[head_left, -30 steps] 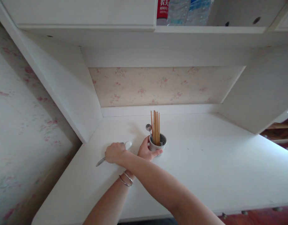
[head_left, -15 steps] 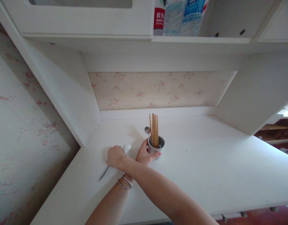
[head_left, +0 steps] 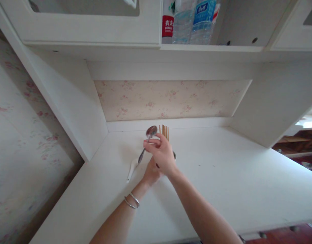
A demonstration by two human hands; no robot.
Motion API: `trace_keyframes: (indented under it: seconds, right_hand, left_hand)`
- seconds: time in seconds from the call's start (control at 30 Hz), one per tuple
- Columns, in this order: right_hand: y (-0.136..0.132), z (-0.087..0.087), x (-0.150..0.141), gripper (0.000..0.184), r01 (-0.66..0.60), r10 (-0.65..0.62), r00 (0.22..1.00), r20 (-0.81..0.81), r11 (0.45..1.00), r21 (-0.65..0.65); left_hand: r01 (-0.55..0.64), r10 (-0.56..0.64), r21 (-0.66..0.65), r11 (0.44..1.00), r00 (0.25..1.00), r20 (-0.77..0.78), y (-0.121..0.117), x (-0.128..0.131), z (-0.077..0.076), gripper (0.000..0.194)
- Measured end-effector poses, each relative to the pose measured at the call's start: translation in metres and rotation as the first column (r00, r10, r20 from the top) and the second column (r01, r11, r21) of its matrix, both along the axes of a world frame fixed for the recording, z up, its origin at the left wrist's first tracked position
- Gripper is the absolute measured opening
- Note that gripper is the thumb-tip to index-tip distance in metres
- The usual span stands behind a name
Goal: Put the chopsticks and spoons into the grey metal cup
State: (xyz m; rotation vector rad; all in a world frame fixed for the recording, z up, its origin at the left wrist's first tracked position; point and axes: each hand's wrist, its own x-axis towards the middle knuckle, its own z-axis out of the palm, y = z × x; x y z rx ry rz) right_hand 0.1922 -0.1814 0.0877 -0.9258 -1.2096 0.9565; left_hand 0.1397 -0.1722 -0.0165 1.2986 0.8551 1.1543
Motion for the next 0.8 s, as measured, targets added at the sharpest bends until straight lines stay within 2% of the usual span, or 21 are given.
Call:
trace_keyframes:
  seconds: [0.1, 0.2, 0.3, 0.4, 0.5, 0.6, 0.73, 0.8]
  right_hand:
    - [0.010, 0.003, 0.052, 0.037, 0.211, -0.214, 0.975, 0.053, 0.976, 0.058]
    - [0.016, -0.006, 0.088, 0.035, 0.367, -0.372, 0.923, 0.093, 0.928, 0.068]
    - [0.017, -0.017, 0.105, 0.036, 0.464, -0.471, 0.864, 0.179, 0.882, 0.083]
    - [0.013, -0.026, 0.107, 0.034, 0.517, -0.530, 0.793, 0.300, 0.846, 0.129]
    - [0.011, -0.036, 0.101, 0.029, 0.521, -0.526, 0.756, 0.390, 0.844, 0.128]
    - [0.015, -0.053, 0.095, 0.027, 0.471, -0.450, 0.795, 0.406, 0.881, 0.053]
    - [0.022, -0.077, 0.095, 0.036, 0.379, -0.355, 0.908, 0.223, 0.922, -0.076]
    - [0.022, -0.084, 0.097, 0.041, 0.311, -0.295, 0.943, 0.153, 0.945, -0.098]
  left_hand:
    - [0.055, -0.055, 0.000, 0.998, 0.997, 0.053, -0.004, 0.000, 0.007, 0.066]
    - [0.066, -0.067, 0.009, 0.998, 0.995, 0.073, -0.007, 0.001, 0.011, 0.069]
    - [0.060, -0.061, 0.021, 0.998, 0.996, 0.072, -0.007, 0.002, 0.011, 0.070]
    - [0.059, -0.059, 0.004, 0.998, 0.995, 0.077, -0.006, 0.002, 0.010, 0.072]
    - [0.045, -0.043, -0.029, 0.999, 0.997, 0.066, -0.005, 0.004, 0.008, 0.074]
    - [0.026, -0.024, -0.025, 0.999, 0.998, 0.055, -0.003, 0.005, 0.006, 0.074]
    - [0.014, -0.014, 0.006, 1.000, 0.999, 0.038, -0.002, 0.005, 0.004, 0.073]
    - [0.020, -0.021, 0.011, 1.000, 0.999, 0.050, -0.002, 0.005, 0.005, 0.073]
